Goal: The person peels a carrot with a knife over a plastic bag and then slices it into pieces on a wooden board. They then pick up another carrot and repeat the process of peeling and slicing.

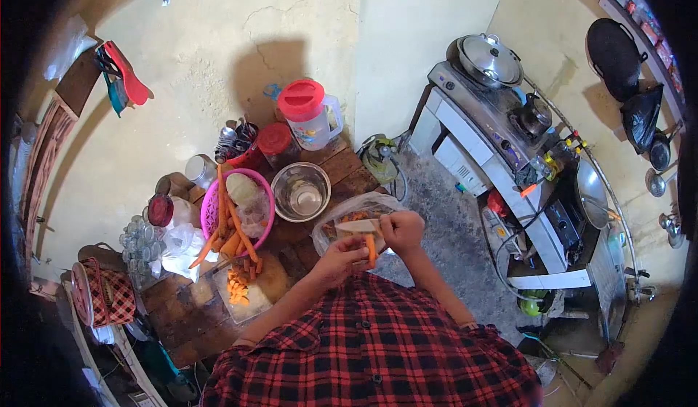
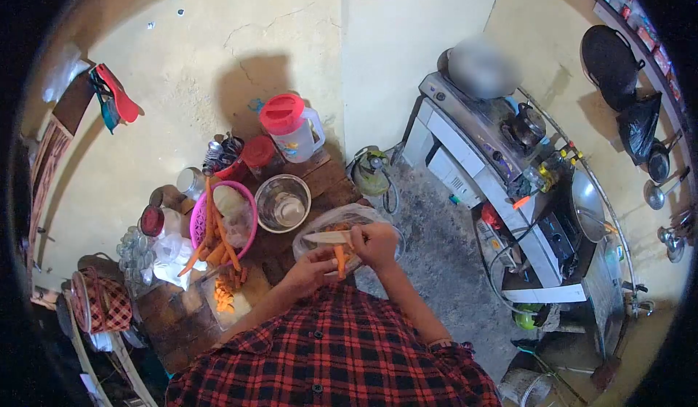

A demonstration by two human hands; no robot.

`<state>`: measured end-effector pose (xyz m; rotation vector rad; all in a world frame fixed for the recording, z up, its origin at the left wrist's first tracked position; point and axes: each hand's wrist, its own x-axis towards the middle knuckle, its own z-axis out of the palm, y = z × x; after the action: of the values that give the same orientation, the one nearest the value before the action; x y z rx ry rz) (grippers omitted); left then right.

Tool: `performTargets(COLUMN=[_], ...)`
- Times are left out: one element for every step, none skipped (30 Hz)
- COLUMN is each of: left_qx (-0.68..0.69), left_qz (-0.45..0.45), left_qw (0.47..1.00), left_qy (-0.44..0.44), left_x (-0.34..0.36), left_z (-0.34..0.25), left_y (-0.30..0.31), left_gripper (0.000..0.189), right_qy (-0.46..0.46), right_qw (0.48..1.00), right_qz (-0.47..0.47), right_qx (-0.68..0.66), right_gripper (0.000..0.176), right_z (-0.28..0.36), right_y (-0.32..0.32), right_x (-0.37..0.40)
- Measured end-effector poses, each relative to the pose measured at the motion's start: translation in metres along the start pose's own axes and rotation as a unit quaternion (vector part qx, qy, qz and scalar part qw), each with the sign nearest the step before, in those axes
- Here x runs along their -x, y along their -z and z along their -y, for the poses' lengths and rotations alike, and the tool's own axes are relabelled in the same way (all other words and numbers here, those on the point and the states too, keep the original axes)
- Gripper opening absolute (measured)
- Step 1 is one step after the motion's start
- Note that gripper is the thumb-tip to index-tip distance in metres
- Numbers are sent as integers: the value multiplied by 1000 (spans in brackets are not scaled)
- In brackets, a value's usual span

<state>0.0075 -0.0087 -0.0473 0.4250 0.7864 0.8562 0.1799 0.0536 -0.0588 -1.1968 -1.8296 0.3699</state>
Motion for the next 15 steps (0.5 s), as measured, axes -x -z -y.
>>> performTargets(left_qx=[-67,-133,-133,-316,-484,-483,-559,-630,-630,-672,-712,-713,-707,-700,-701], left_qz=[0,-1,-1,1,2,1,12,24,26,15,5,7,-25,-56,-55], left_qw=[998,991,991,943,854,855,815,767,767,730,690,689,693,696,696], left_qy=[-4,-8,-8,-101,-188,-187,-153,-118,-119,-123,-128,-128,-138,-147,-147], left_x=[3,5,5,3,1,-3,-10,-17,-22,-28,-34,-38,-40,-42,-42], left_z=[-4,-5,-4,-2,1,4,8,11,15,19,22,27,31,35,34], left_y=[0,0,1,2,4,4,3,4,8,13,17,22,28,35,39], left_gripper=[37,41,41,49,58,58,67,77,77,80,83,83,84,86,86], right_qy=[-25,-52,-52,-54,-56,-56,-43,-29,-30,-23,-17,-19,-40,-61,-62], right_qw=[996,984,985,977,969,969,967,964,964,965,967,966,962,957,957], right_qz=[14,29,29,42,55,57,71,84,82,79,75,73,72,71,70], right_qx=[83,165,165,200,235,234,242,251,252,248,244,245,260,275,275], right_gripper=[31,35,35,36,37,37,36,34,34,32,31,31,30,29,29], right_z=[-5,-9,-12,-14,-16,-19,-22,-26,-25,-23,-22,-24,-28,-31,-34], right_y=[0,0,-1,-2,-4,-8,-12,-15,-13,-11,-10,-8,-5,-1,4], right_x=[2,4,7,9,12,15,18,21,22,22,21,22,25,27,27])
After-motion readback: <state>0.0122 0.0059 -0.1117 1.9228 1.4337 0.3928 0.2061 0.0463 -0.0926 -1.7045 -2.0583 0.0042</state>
